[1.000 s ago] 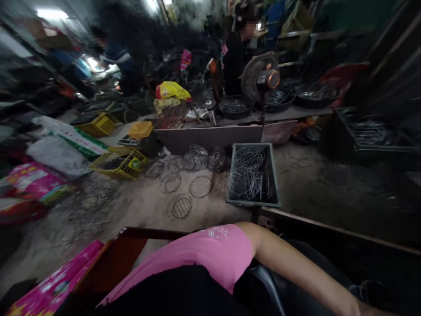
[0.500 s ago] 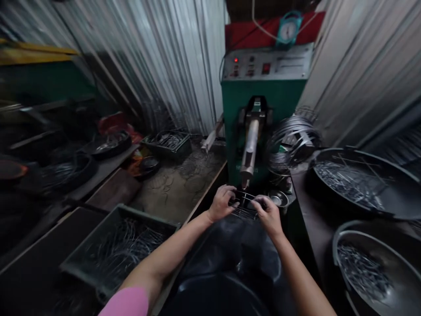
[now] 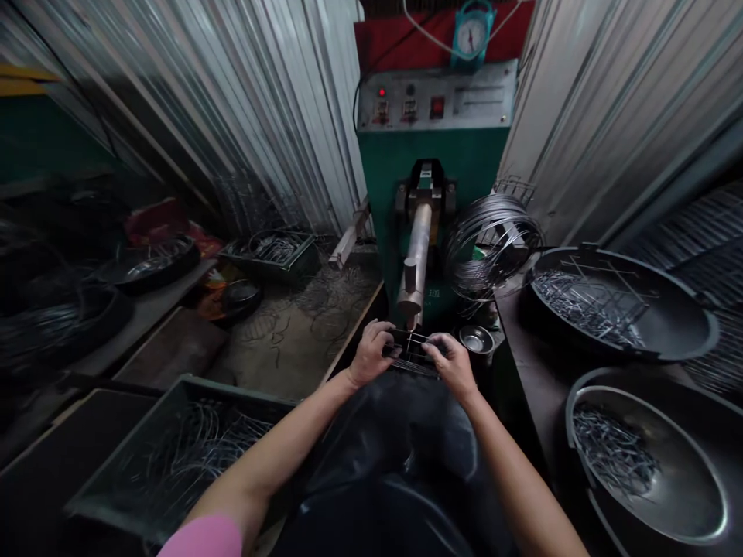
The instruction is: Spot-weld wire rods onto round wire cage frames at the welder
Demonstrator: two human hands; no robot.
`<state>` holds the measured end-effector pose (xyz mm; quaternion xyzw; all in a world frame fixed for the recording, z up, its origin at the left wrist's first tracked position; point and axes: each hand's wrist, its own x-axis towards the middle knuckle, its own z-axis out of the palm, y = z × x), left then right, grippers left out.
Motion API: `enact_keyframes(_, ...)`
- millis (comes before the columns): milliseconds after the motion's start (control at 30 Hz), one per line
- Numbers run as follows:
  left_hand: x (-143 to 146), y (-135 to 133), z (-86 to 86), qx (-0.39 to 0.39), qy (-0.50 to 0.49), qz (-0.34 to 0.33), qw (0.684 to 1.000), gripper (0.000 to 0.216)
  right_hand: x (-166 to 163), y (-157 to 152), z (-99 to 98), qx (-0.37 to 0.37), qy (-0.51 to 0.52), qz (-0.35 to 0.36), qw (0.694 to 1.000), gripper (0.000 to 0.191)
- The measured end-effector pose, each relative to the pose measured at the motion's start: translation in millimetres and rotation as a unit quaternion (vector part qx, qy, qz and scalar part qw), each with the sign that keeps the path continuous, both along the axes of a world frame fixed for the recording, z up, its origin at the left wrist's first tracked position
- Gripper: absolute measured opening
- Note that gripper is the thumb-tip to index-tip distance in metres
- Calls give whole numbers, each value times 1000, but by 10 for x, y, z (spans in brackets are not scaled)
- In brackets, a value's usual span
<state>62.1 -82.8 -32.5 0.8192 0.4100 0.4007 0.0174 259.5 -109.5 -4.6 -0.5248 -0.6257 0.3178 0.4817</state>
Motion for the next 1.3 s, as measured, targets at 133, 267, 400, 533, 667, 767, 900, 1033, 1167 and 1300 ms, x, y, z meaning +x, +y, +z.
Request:
enact_keyframes(133,-20,55,-50,7,-8,-9,1000,10,5,42,-35,-15,0,14,1000,27)
enact_keyframes(267,-21,81,-94,-1,-5,-15,1000,9,22,46,-32,-15,-2,24,1000,29)
enact_keyframes(400,-31,47,-91,-11,-3,-8,1000,8,21,17,-22,-23,5,26,999,27)
enact_keyframes(533,-45,72,-67,5,-15,-11,1000,9,-1,40,10,-25,8,22,999,26)
enact_keyframes(667,-42,151,-87,22,-33,-18,999,11,-13,107,46,-27,12,18,999,28)
enact_keyframes(767,-31,182,-93,1,-20,-14,1000,12,4,140,51,-44,13,24,999,29)
enact_keyframes(900,-17,183,-48,-22,-5,-12,1000,12,31,157,52,-65,16,23,997,27)
enact_keyframes(1033,-10,194,-4,-35,-18,-19,999,15,34,185,57,-58,21,23,998,25)
enact_keyframes(1167,-12,213,13,-53,-26,-28,998,17,34,213,49,-75,28,19,997,26)
enact_keyframes(1300,-12,215,28,-69,-38,-33,996,20,35,221,44,-95,33,14,995,26)
